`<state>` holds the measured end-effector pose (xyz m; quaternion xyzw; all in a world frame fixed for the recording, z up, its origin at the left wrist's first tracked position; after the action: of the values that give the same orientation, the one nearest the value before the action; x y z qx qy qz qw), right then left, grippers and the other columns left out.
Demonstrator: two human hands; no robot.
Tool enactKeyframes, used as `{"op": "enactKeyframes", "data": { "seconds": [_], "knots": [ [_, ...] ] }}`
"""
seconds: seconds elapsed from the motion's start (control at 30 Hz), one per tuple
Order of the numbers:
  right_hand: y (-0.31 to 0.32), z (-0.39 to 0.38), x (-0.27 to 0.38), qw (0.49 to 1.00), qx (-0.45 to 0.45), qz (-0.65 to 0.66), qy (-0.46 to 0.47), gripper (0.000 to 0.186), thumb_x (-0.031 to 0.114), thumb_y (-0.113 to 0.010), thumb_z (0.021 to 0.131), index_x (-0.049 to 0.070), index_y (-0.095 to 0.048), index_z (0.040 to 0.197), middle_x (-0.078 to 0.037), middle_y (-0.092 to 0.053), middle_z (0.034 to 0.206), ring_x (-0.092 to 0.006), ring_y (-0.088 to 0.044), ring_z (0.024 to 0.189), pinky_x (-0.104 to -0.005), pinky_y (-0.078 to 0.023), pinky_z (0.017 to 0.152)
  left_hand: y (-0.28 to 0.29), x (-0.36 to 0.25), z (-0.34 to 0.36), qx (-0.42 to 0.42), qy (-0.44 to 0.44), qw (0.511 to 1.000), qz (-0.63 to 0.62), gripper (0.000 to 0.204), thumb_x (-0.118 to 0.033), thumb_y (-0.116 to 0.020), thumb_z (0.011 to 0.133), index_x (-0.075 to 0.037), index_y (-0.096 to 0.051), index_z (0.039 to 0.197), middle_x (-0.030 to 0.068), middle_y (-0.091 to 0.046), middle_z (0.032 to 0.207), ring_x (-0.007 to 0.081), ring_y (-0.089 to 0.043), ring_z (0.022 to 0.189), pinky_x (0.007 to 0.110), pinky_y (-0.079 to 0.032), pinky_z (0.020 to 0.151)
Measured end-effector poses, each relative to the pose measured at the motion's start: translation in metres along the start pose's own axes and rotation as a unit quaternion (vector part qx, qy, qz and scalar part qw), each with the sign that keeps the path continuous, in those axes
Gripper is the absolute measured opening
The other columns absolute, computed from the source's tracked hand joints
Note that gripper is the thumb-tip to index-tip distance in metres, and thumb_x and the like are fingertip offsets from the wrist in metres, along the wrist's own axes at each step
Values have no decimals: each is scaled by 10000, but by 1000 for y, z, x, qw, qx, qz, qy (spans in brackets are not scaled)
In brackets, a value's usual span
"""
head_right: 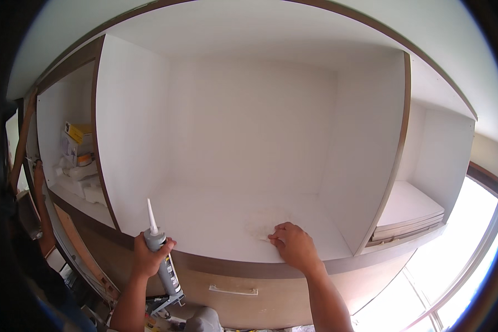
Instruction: The person applies white sealant from a caulking gun into the corners and seams of a white cabinet interior, then smooths the bead with a finger and wipes excess with a cloth. The person repeats this process across multiple corners and edges of the cabinet.
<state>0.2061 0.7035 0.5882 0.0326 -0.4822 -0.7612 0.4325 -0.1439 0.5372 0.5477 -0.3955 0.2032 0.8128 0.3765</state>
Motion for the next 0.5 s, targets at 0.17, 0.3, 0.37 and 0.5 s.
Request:
{"op": "enactKeyframes", "data": {
  "seconds": [0.17,0.3,0.37,0.5],
  "knots": [
    [1,-1,-10,996,-13,40,-75,363,335,-725,949,50,-753,1171,-174,-685,1279,-349,-661,1164,-437,-536,982,2,-8,4,23,-13,1000,-5,245,-211,-842,804,-5,-713,772,49,-693,685,132,-660,630,325,-538,634],
    [-18,1,-6,986,-102,-132,-13,415,372,-691,962,53,-733,1225,-200,-625,1394,-376,-555,1333,-477,-450,1111,6,18,0,42,35,997,51,284,-143,-825,849,9,-635,994,83,-737,880,172,-729,844,341,-589,776],
    [-23,5,-12,994,-48,-85,-59,370,341,-689,967,50,-737,1191,-206,-651,1343,-389,-585,1285,-491,-471,1084,2,35,-4,-44,50,995,-68,384,-157,-826,863,2,-577,1108,81,-729,932,155,-709,868,322,-566,783],
    [-2,1,-16,983,-19,105,-151,273,265,-761,895,14,-695,981,-238,-709,1037,-446,-677,1022,-523,-536,880,9,43,7,11,28,999,-33,549,-224,-794,925,74,-499,1279,147,-694,1074,226,-682,1019,390,-554,936]
  ]
}}
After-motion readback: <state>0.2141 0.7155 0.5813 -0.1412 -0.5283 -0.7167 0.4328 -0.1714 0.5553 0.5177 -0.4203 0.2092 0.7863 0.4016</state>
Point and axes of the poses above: each hand's wrist, its own z-axis towards the middle knuckle, its own y-axis out of the back of the hand, x = y × z, the point moved 3 cm from there along z, towards the middle knuckle
